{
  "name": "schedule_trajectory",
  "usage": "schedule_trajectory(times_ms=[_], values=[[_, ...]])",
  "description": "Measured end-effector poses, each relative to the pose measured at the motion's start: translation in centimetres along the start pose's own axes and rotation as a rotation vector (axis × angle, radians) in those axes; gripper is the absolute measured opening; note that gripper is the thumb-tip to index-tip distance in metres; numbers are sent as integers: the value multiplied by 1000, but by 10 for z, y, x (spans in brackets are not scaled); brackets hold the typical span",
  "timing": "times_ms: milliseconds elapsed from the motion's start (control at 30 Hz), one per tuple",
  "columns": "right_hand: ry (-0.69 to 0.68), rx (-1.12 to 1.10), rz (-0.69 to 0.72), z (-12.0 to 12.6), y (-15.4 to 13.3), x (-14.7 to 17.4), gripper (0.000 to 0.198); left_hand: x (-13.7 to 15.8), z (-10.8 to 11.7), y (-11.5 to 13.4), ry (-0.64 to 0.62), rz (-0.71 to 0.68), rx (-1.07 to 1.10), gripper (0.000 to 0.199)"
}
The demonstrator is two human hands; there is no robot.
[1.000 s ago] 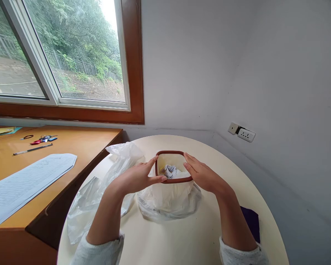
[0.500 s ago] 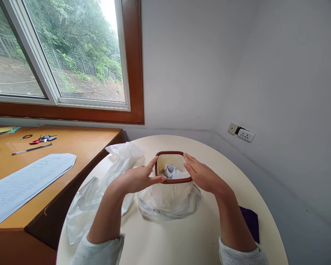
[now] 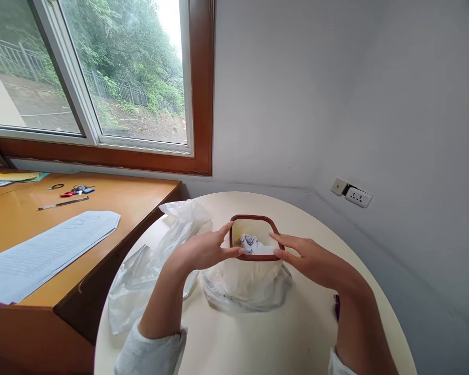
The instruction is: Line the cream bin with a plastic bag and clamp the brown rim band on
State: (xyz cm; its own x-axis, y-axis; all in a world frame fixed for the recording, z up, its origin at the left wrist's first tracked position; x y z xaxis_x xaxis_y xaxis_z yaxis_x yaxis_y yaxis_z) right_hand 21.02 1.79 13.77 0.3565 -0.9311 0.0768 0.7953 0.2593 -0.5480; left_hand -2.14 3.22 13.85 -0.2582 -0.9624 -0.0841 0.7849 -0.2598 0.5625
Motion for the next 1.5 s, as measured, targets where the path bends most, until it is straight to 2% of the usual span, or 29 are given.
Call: schedule_trajectory(times_ms=[33, 100, 233, 367, 500, 633, 867, 1233, 1367, 1500], values=[[-18, 16, 14, 0, -2, 2, 47, 1, 1, -1, -32, 27, -25, 69], [-29, 45, 37, -2, -8, 3, 41, 3, 7, -3, -4, 76, -45, 55], [8, 73, 41, -9, -20, -4, 39, 6, 35, -9, 295, 119, 11, 34], [70, 74, 57, -23, -28, -20, 46, 12, 58, -19, 648, 57, 302, 22], [144, 51, 70, -40, -31, -36, 53, 18, 66, -26, 783, 5, 464, 20], [212, 5, 80, -53, -33, -49, 57, 24, 71, -29, 808, 20, 482, 18], [301, -114, 79, -69, -38, -64, 56, 30, 75, -33, 775, 37, 536, 17], [317, -186, 70, -78, -50, -74, 54, 32, 76, -37, 722, 36, 542, 20], [348, -182, 84, -82, -42, -75, 61, 32, 77, -38, 708, 46, 534, 19], [358, -102, 40, -87, -15, -58, 62, 34, 80, -41, 722, 32, 556, 18]])
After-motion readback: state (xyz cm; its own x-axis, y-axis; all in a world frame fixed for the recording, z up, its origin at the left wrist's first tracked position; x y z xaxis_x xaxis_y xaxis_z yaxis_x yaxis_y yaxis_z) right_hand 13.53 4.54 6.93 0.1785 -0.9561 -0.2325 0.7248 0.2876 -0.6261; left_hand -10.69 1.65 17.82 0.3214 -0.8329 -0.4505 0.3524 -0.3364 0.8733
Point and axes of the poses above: each hand's wrist, its own x-axis away from the middle knuckle, its own z-axis out of the back of the hand, y = z × x, the point moved 4 cm from there along -x, towards the middle knuckle, and after that the axes turned 2 degrees about -y, right-handed, at the moved point
